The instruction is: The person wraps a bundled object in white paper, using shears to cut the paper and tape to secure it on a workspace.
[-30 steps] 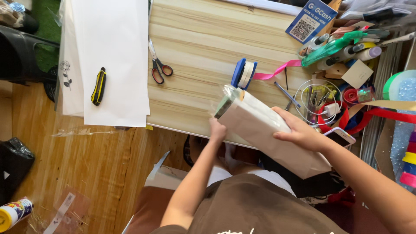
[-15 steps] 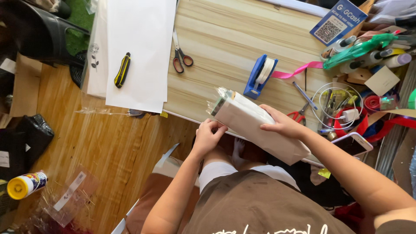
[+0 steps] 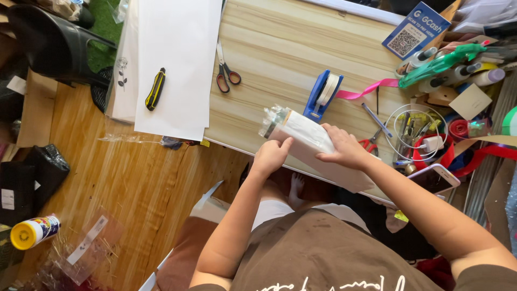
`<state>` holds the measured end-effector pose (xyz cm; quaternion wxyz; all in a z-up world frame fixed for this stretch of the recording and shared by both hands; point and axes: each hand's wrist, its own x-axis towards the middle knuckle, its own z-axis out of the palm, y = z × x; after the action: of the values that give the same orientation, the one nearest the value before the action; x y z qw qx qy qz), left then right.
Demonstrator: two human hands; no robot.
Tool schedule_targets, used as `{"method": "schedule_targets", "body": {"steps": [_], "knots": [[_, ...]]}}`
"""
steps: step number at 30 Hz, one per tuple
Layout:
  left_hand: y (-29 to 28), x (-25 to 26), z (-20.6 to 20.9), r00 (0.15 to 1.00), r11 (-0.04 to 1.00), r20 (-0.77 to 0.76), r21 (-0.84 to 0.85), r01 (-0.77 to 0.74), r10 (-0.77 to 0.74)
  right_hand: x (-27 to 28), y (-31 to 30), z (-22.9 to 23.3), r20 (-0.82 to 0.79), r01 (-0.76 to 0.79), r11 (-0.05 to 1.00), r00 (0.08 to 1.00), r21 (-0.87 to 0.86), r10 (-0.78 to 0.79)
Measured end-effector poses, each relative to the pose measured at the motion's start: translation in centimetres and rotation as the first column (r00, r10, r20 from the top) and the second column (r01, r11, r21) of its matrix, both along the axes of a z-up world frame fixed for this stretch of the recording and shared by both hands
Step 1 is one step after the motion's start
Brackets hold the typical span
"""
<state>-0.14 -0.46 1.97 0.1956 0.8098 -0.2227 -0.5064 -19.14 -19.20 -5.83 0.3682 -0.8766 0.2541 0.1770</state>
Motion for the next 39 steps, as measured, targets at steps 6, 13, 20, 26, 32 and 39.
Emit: {"method": "schedule_targets", "body": {"steps": [6,13,20,26,32,39], "knots": [[-2.8,1.9,-0.6,0.980,0.839,-0.187,-0.521,-0.154,0.064,-1.5,-0.1,-2.7,-0.028,-0.092,0.996,0.995,-0.010,0.092],[-15.6,2.5,-6.9,0.949,0.926,0.180,-0.232,0.297,-0.259,-0.4,0.4,-2.0,-0.090,0.129,0.864,0.991,0.486,-0.098],[-18.1,0.1,-10.4,0.931,0.973,0.283,0.099,0.209,-0.229,1.0,0.1,-0.8,-0.204,0.241,0.738,0.969,0.630,-0.143],[-5.9,-2.4,-0.5,0.952,0.934,0.243,-0.258,0.247,-0.185,3.3,-1.0,-1.8,-0.174,0.270,0.626,0.962,0.731,-0.211],[8.0,-4.0,4.5,0.993,0.945,0.081,-0.309,0.110,-0.090,3.9,-1.7,-1.8,-0.155,0.258,0.546,0.961,0.797,-0.228],[10.9,-2.6,-7.7,0.994,0.978,-0.008,-0.180,-0.106,0.107,3.2,-2.1,-5.0,-0.192,0.295,0.418,0.943,0.859,-0.271]]}}
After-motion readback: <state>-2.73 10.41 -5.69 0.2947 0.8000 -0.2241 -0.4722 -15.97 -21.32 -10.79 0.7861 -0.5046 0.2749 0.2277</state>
